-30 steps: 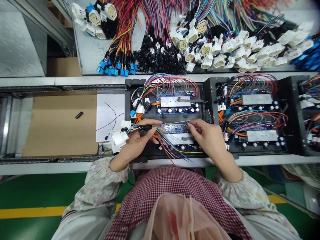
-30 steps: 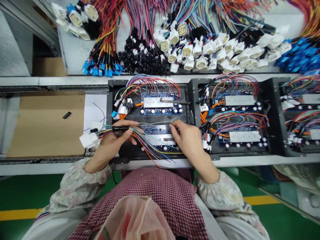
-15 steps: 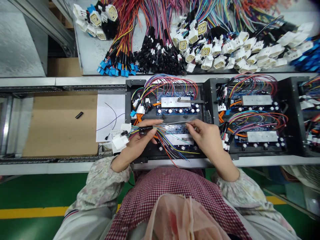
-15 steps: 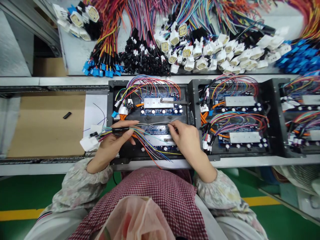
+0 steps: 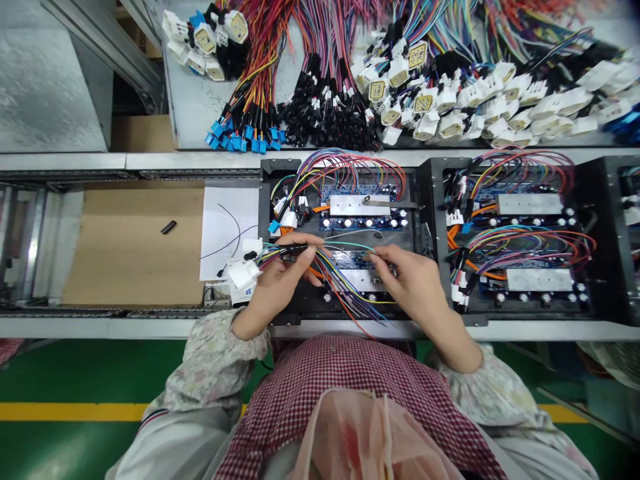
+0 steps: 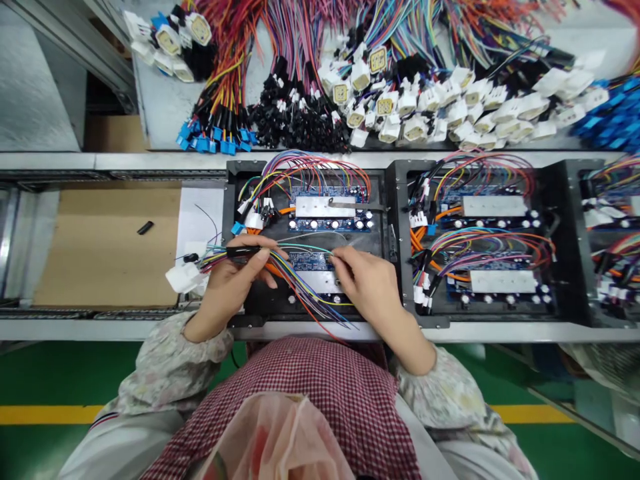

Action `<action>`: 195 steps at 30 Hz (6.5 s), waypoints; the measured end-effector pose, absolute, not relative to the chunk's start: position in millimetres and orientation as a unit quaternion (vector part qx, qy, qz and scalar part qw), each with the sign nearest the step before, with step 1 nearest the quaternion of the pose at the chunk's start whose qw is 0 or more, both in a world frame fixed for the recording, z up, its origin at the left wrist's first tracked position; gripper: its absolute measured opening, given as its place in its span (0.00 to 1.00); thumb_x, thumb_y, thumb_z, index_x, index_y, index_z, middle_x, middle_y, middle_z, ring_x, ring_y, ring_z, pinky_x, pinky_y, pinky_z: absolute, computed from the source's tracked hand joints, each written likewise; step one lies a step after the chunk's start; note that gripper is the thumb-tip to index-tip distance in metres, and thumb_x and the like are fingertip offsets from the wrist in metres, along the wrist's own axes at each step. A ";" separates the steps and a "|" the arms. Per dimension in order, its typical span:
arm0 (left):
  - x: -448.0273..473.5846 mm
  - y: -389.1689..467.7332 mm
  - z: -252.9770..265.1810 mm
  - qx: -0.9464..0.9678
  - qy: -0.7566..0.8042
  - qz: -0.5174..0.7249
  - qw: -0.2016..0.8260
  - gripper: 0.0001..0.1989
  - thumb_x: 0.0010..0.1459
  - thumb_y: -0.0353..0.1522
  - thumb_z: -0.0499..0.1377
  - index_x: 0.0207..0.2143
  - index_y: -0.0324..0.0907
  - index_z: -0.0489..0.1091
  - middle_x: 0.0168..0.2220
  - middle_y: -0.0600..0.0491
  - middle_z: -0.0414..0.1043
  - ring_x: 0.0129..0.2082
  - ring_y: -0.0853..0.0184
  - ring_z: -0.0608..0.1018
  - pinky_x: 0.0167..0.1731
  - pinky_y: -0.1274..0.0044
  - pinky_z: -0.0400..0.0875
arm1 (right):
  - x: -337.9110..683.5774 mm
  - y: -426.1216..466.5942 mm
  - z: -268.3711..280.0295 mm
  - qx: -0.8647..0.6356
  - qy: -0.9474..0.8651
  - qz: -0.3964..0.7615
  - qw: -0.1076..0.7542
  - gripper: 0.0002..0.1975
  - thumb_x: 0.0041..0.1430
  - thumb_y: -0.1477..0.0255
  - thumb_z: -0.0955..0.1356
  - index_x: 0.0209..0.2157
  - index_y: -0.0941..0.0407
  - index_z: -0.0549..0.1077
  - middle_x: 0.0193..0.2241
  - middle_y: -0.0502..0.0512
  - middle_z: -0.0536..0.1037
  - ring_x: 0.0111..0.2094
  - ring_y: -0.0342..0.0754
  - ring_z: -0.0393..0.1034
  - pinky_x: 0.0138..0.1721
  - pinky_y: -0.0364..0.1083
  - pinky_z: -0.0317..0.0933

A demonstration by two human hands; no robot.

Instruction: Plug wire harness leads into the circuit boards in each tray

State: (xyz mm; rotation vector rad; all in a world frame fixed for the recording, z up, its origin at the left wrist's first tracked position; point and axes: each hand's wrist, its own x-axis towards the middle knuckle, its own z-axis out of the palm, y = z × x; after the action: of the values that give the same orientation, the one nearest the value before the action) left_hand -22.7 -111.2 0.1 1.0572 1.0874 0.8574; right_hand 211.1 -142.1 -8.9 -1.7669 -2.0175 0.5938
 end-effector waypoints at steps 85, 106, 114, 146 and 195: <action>-15.8 -107.3 6.4 0.492 0.473 0.387 0.620 0.11 0.64 0.37 0.59 0.45 0.42 0.73 0.39 0.49 0.81 0.30 0.69 0.81 0.25 0.82 0.77 | 230.6 -147.2 1.6 -0.689 -0.682 0.144 0.199 0.12 0.64 0.63 0.65 0.40 0.55 0.77 0.25 0.51 0.79 0.22 0.44 0.70 0.26 0.43 0.56; -18.0 -107.3 0.8 0.479 0.478 0.405 0.614 0.09 0.64 0.38 0.59 0.42 0.43 0.72 0.36 0.51 0.80 0.21 0.74 0.75 0.17 0.83 0.70 | 203.6 -137.1 -17.7 -0.635 -0.724 0.213 0.161 0.13 0.65 0.67 0.63 0.39 0.54 0.79 0.32 0.55 0.82 0.32 0.48 0.76 0.33 0.45 0.63; -18.5 -107.2 1.2 0.493 0.479 0.399 0.607 0.10 0.64 0.39 0.59 0.43 0.44 0.72 0.37 0.51 0.80 0.24 0.71 0.77 0.18 0.82 0.70 | 205.7 -135.4 -16.5 -0.628 -0.724 0.227 0.170 0.13 0.64 0.67 0.64 0.39 0.54 0.80 0.31 0.55 0.82 0.31 0.48 0.76 0.32 0.45 0.62; -15.9 -105.5 2.9 0.470 0.472 0.414 0.620 0.09 0.63 0.37 0.61 0.42 0.43 0.71 0.34 0.53 0.77 0.29 0.70 0.81 0.23 0.82 0.78 | 240.8 -140.6 -9.4 -0.677 -0.703 0.119 0.182 0.09 0.65 0.66 0.63 0.37 0.54 0.73 0.29 0.52 0.80 0.28 0.46 0.73 0.28 0.44 0.56; -18.7 -105.6 4.7 0.544 0.477 0.386 0.573 0.10 0.64 0.37 0.58 0.45 0.45 0.74 0.35 0.52 0.80 0.24 0.71 0.78 0.22 0.80 0.75 | 232.2 -133.4 -19.5 -0.693 -0.710 0.070 0.104 0.11 0.63 0.65 0.65 0.32 0.54 0.77 0.31 0.52 0.78 0.29 0.46 0.70 0.26 0.45 0.49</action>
State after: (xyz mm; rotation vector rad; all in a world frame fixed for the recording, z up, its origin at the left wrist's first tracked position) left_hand -18.7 -105.6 4.7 1.2743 1.1177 0.9043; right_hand 232.2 -133.4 -19.5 -2.0444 -2.0928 0.2055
